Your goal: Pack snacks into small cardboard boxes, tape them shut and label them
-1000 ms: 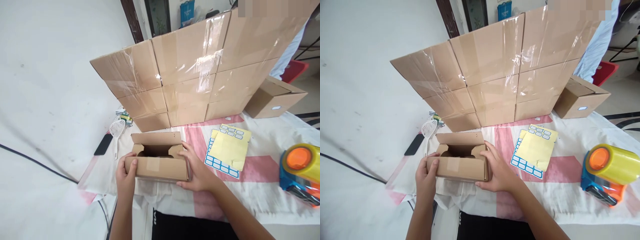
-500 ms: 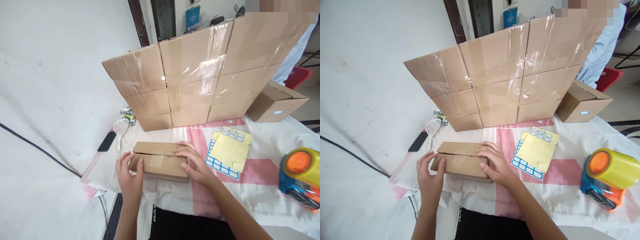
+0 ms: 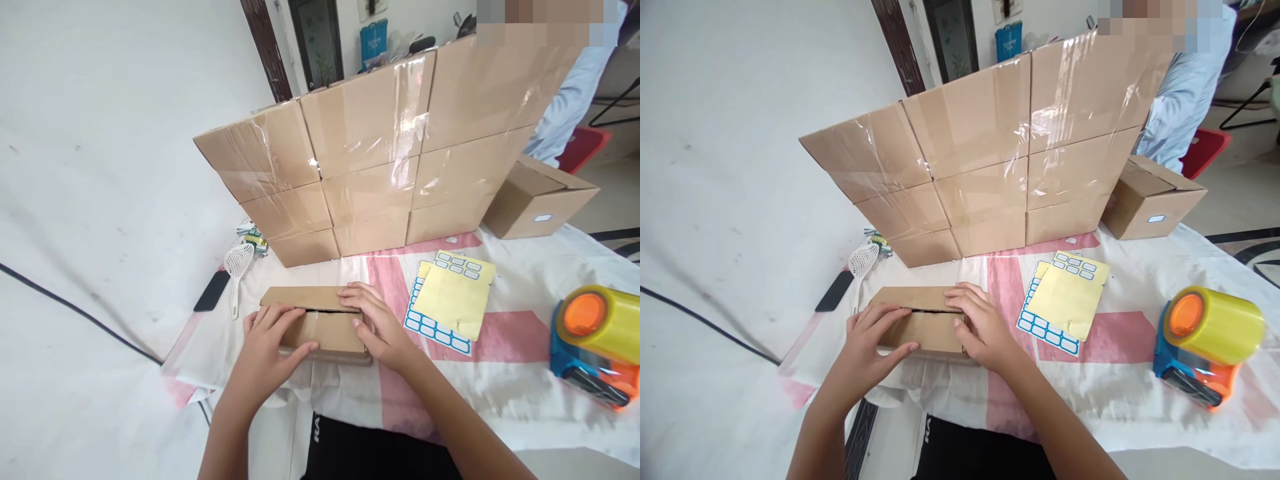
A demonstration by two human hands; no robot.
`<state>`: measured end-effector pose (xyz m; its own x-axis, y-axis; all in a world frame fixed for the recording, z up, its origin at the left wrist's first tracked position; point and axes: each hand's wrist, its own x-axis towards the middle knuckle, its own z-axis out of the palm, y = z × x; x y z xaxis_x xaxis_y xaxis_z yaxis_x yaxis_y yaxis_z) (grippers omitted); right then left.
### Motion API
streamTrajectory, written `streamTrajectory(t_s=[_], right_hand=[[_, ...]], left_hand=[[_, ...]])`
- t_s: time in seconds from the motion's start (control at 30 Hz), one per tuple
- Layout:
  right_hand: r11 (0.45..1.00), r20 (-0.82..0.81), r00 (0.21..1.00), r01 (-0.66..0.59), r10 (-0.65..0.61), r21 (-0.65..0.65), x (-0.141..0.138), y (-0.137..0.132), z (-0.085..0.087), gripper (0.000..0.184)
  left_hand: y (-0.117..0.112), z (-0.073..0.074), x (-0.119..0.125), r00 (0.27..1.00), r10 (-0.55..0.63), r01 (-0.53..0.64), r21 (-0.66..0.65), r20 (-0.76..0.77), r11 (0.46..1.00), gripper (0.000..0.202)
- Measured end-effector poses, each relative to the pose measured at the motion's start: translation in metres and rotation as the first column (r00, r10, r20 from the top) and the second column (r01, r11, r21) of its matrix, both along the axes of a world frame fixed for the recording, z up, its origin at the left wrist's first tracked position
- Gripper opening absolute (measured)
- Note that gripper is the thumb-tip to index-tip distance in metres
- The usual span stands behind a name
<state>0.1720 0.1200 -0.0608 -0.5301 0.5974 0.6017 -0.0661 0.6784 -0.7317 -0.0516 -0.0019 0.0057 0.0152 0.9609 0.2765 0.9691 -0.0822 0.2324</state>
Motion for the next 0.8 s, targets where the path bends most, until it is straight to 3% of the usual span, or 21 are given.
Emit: streamTrajectory(t_s=[0.17,0.8], right_hand=[[1.0,-0.01,1.0,0.021,-0.021,-0.02,-0.002,-0.001,0.003,0.03],[0.995,-0.012,1.0,-0.007,0.006,-0.095,-0.002,-0.006,0.003,0.03]], left_hand=[[0.009,0.006,0.005,0.998,0.028,-0.026,-0.026,0.059,0.999,0.029],[0.024,0.014,-0.006,0.984,-0.114,0.131,-0.126,0.135,0.983,0.016]])
